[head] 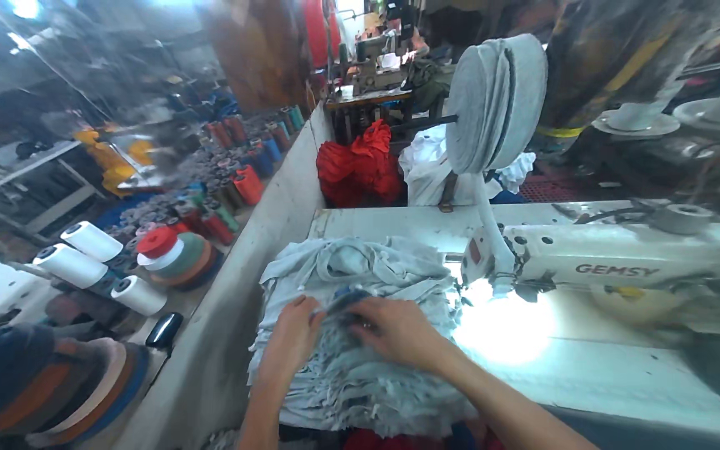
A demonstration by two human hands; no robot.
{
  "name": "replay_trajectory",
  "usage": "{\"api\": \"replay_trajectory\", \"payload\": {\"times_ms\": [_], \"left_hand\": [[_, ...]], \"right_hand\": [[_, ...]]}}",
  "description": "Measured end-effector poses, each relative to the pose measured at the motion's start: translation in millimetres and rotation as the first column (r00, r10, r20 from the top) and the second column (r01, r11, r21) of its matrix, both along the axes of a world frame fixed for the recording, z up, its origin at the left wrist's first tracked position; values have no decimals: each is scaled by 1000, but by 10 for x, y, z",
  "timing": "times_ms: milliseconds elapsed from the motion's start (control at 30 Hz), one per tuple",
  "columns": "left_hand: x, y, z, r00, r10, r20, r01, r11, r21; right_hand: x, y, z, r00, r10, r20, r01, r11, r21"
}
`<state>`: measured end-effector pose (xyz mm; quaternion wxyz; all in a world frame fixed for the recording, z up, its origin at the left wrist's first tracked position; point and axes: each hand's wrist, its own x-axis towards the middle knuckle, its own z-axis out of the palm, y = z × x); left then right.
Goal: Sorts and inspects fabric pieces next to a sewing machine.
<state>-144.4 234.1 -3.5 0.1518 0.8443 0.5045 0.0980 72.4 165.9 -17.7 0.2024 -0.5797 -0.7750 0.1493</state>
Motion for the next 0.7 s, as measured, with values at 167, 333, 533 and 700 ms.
{"api": "replay_trajectory", "payload": {"times_ms": [167,333,533,700], "left_hand": [[-117,-58,105,999,-23,49,17,994,107],[-178,-29,68,994,-25,109,6,985,172],[-176,-8,53,985,104,135,-120,986,113],[-68,5,18,987,106,118,-114,991,66]], "right_hand": [[-189,182,141,993,-18,120,13,999,40],[-297,377,109,991,50,120,-48,999,-24],[-173,562,132,998,-54,26,57,983,-175],[-108,542,71,989,-90,-113,72,986,-150]]}}
